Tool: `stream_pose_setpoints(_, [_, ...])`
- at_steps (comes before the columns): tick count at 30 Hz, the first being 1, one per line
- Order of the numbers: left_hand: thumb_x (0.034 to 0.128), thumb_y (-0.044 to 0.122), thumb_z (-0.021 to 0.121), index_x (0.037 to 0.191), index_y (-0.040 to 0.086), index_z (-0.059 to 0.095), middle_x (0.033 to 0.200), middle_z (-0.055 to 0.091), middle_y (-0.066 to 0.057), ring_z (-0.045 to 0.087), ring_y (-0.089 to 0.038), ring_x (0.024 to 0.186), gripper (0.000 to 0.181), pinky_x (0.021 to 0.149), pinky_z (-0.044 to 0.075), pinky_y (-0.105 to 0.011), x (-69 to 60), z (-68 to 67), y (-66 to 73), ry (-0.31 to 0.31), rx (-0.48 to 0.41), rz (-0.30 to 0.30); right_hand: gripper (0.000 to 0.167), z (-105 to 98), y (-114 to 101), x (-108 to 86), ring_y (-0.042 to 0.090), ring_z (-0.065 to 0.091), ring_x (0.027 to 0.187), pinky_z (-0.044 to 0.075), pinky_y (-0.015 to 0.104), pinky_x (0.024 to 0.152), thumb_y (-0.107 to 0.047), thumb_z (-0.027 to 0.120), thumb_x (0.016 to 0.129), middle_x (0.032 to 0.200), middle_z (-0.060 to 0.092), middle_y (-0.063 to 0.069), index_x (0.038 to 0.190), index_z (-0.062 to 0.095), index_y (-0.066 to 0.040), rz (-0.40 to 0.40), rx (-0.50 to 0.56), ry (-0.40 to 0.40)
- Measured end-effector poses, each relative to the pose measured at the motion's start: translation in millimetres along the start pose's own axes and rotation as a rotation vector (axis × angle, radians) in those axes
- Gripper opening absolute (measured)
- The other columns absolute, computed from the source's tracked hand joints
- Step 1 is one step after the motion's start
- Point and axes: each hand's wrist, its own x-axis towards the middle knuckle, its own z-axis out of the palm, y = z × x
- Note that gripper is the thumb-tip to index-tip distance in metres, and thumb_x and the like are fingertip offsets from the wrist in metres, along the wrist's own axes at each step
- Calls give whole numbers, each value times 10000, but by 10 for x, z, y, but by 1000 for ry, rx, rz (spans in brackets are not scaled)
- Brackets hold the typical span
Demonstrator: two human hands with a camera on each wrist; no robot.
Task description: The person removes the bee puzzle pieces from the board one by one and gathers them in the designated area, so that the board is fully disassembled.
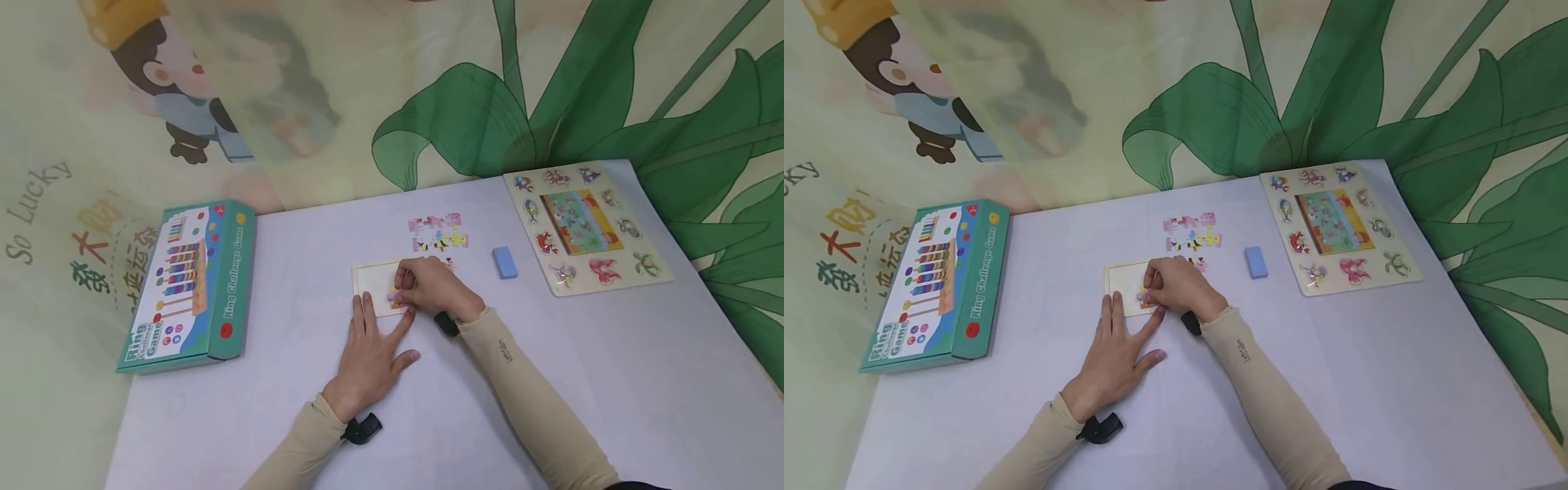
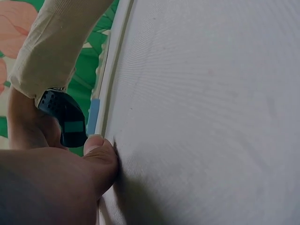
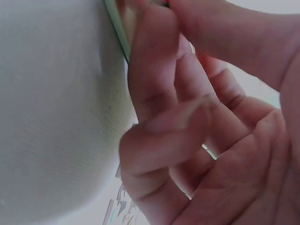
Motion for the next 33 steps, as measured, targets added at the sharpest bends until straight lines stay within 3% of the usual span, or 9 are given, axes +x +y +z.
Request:
stream_pose_setpoints(5, [1028, 516, 627, 1626, 279, 456, 1630, 94, -506, 84, -666, 1550, 666, 1217, 333, -657, -10, 8, 7, 13, 8, -6, 181, -28, 3, 2, 92, 680, 748, 541, 298, 758, -119, 799, 955, 846, 756, -1, 1086, 675, -104, -36, 61, 19])
stream_pose_setpoints(10, [1033, 520, 617, 1637, 282, 435, 1632, 83, -506, 79, -665, 1552, 674, 1224, 326, -654, -23, 7, 11, 4, 8, -6, 166, -207, 60, -52, 202, 716, 758, 553, 317, 716, -118, 729, 1013, 904, 735, 77, 1156, 662, -69, -64, 177, 134])
stream_pose_setpoints(14, [1036, 537, 600, 1643, 284, 424, 1633, 78, -506, 74, -663, 1553, 681, 1231, 322, -648, -31, 16, 9, 3, 18, -7, 220, -425, 141, -136, 317, 754, 794, 574, 304, 688, -94, 685, 1038, 989, 706, 149, 1248, 644, -45, -28, 246, 222])
stream_pose_setpoints(21, [1037, 538, 596, 1646, 271, 419, 1639, 65, -499, 67, -664, 1553, 688, 1242, 305, -644, -7, 7, 8, -9, 35, -2, 272, -680, 302, -223, 330, 761, 847, 535, 284, 682, -83, 687, 1031, 1065, 755, 165, 1301, 712, -66, 24, 155, 380])
stream_pose_setpoints(28, [1045, 535, 586, 1656, 271, 397, 1649, 55, -487, 53, -653, 1562, 691, 1258, 278, -640, 13, -15, 6, -23, 29, -3, 417, -871, 477, -326, 356, 752, 1010, 611, 461, 886, -14, 759, 959, 1248, 730, 214, 1371, 704, -45, 97, 98, 409])
stream_pose_setpoints(33, [1046, 533, 587, 1657, 272, 395, 1651, 43, -486, 36, -648, 1566, 692, 1264, 266, -638, -5, -11, 13, -36, 14, -11, 383, -922, 524, -401, 363, 725, 1033, 587, 479, 902, -6, 764, 947, 1187, 746, 224, 1328, 724, -17, 170, 56, 394])
